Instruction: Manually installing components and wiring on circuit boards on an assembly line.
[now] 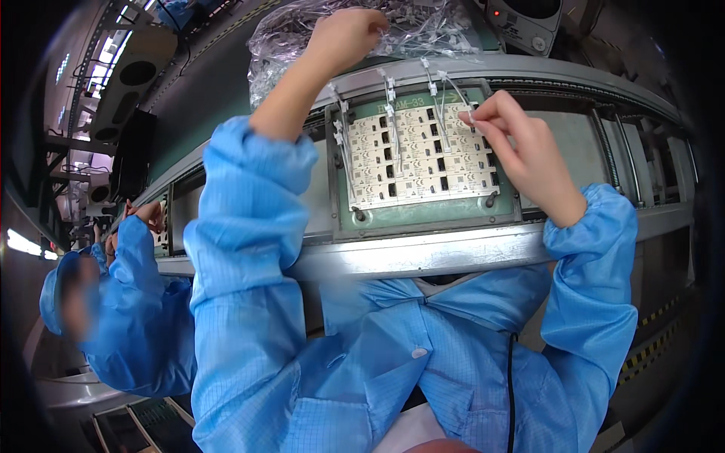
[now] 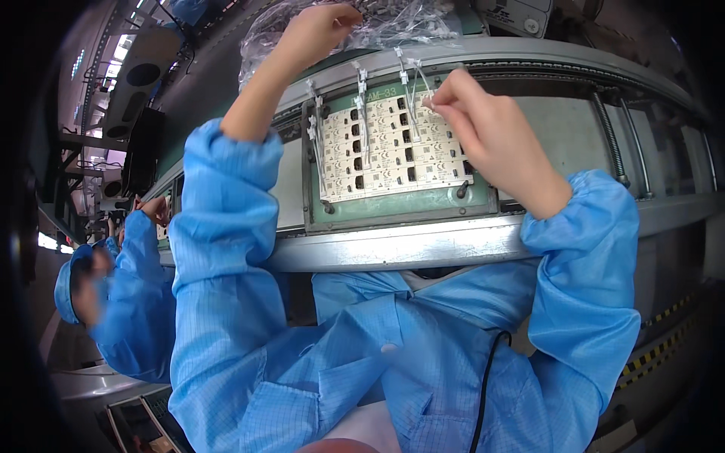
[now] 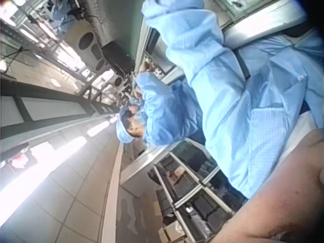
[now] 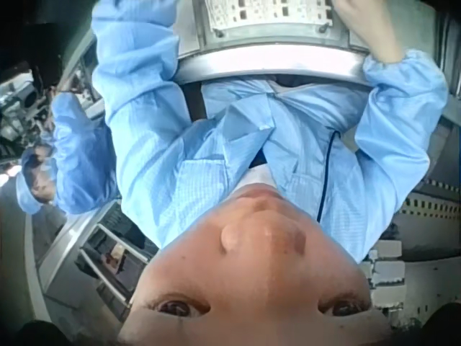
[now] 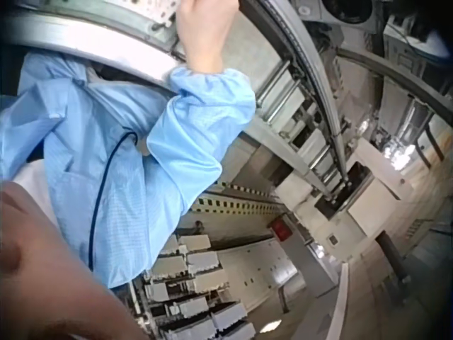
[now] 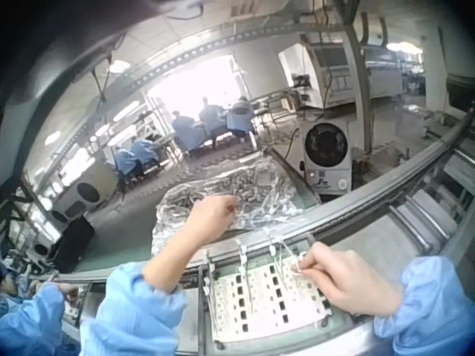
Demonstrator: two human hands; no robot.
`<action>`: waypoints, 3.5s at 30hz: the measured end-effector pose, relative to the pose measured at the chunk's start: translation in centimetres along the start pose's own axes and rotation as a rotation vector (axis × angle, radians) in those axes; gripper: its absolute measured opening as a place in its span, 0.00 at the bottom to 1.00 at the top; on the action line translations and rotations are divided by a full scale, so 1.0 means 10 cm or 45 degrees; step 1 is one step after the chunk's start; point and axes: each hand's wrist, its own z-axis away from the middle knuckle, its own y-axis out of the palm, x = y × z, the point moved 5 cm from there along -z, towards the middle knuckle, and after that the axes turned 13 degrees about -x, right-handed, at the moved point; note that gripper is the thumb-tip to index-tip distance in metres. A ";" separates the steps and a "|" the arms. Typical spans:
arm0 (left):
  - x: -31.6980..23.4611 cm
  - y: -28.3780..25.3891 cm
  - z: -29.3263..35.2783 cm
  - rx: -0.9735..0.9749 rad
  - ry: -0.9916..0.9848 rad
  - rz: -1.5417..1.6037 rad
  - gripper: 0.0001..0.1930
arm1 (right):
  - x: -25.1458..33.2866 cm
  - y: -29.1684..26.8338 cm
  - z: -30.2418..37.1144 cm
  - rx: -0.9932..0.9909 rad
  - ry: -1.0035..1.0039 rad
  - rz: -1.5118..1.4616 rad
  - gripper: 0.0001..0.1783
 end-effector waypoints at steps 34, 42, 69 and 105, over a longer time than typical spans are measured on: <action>0.92 0.13 -0.25 -0.224 -0.107 0.258 0.12 | 0.10 0.26 0.04 0.129 -0.327 0.176 0.05; 0.99 -0.29 -0.22 -0.308 -0.148 0.135 0.17 | 0.02 0.19 0.05 0.212 -0.262 0.298 0.04; -1.11 -0.76 1.57 -0.445 0.214 0.087 0.04 | 0.04 0.61 -1.49 0.078 -0.566 0.478 0.09; -0.84 -0.44 1.78 0.033 -0.315 0.495 0.06 | -0.16 1.31 -2.36 -0.459 -0.523 0.692 0.12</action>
